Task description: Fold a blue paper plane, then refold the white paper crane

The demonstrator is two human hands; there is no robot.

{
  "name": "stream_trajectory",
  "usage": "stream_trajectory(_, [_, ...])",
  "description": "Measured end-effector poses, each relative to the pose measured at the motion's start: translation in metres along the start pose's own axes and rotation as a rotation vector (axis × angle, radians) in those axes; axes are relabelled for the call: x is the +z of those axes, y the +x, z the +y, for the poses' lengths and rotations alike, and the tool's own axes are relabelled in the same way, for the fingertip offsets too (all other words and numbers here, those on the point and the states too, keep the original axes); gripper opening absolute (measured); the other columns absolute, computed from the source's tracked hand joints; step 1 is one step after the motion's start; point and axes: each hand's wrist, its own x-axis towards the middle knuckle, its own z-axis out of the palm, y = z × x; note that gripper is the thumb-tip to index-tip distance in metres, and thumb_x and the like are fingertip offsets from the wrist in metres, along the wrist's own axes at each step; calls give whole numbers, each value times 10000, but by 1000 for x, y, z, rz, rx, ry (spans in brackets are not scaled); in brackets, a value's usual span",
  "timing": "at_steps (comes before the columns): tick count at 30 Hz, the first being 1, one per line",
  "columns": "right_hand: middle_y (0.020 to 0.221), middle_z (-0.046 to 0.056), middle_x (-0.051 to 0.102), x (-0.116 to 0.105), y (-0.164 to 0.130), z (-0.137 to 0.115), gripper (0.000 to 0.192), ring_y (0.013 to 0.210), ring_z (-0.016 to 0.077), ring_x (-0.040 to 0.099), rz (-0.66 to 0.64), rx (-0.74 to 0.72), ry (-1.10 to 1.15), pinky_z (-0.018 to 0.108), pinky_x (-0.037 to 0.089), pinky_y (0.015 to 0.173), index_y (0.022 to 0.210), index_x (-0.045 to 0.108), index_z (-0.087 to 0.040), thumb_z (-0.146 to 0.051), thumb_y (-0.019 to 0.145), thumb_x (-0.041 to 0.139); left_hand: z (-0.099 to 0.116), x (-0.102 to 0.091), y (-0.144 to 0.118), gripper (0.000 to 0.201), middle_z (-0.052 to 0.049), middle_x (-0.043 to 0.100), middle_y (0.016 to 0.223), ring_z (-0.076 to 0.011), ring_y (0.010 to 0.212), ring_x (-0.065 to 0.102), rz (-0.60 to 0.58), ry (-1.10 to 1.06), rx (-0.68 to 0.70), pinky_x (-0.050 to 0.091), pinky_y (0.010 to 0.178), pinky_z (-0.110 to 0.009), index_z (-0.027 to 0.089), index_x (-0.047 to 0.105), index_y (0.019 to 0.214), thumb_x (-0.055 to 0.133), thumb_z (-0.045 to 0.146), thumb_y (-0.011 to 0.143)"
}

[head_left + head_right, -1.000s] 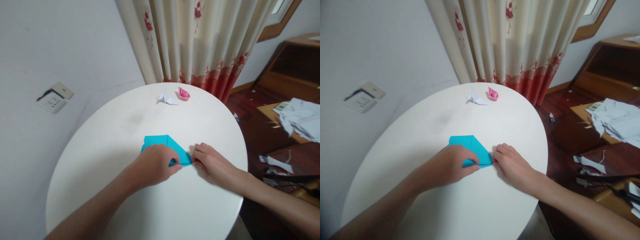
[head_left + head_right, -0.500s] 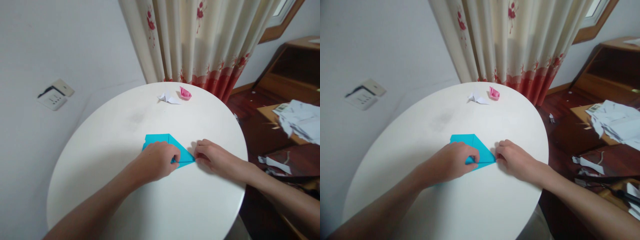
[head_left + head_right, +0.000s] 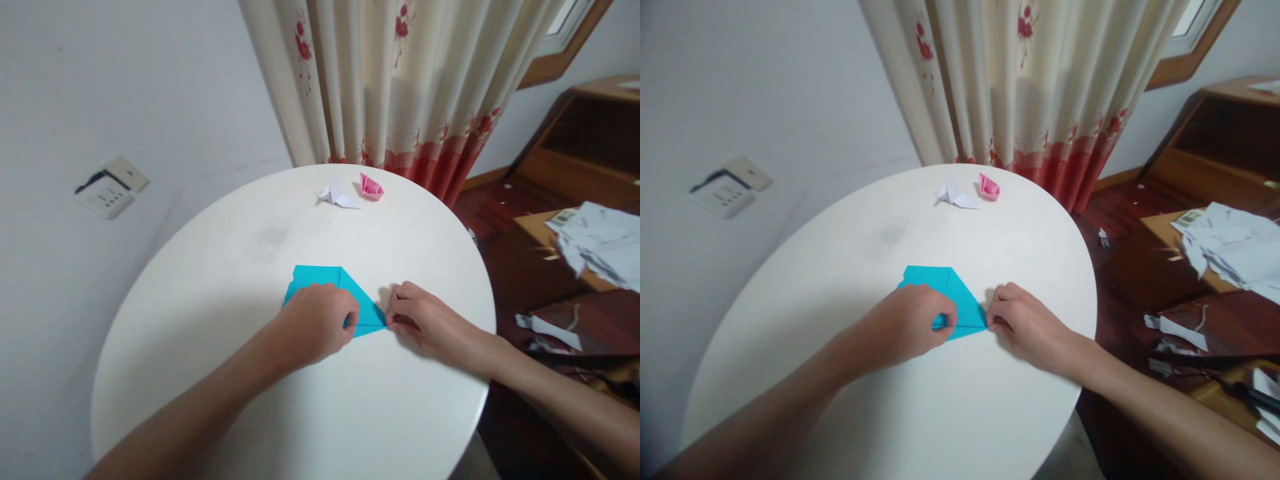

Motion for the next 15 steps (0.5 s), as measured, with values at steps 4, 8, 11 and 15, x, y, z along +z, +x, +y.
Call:
stream_trajectory(4, [864, 63, 622, -2, -1, -2, 178, 855, 201, 541, 2, 27, -50, 320, 426, 762, 831, 653, -177, -36, 860, 548, 0, 1, 0, 171, -5, 715, 730, -174, 648, 591, -4, 1, -12, 316, 575, -277, 228, 713, 722, 563, 167, 777])
stream_trajectory(8, [843, 62, 613, -2, -2, -6, 180, 846, 204, 529, 3, 73, -85, 322, 412, 752, 818, 650, -174, -28, 845, 549, 0, 3, 0, 170, -10, 725, 749, -175, 670, 609, -4, -8, -8, 333, 592, -280, 222, 717, 725, 567, 171, 787])
stream_trajectory(11, [861, 65, 610, -1, -2, -8, 180, 852, 209, 525, -6, 91, -102, 333, 408, 759, 831, 649, -174, -29, 839, 542, 0, 4, 1, 153, -16, 739, 780, -185, 707, 627, 4, -23, -10, 352, 613, -285, 221, 729, 745, 594, 224, 818])
stream_trajectory(15, [861, 61, 613, 1, -3, -9, 162, 848, 211, 531, 7, 151, -89, 340, 411, 760, 810, 655, -183, -51, 827, 563, -1, 5, 4, 166, -21, 752, 804, -191, 719, 637, 11, -38, -23, 363, 618, -289, 227, 745, 761, 622, 297, 847])
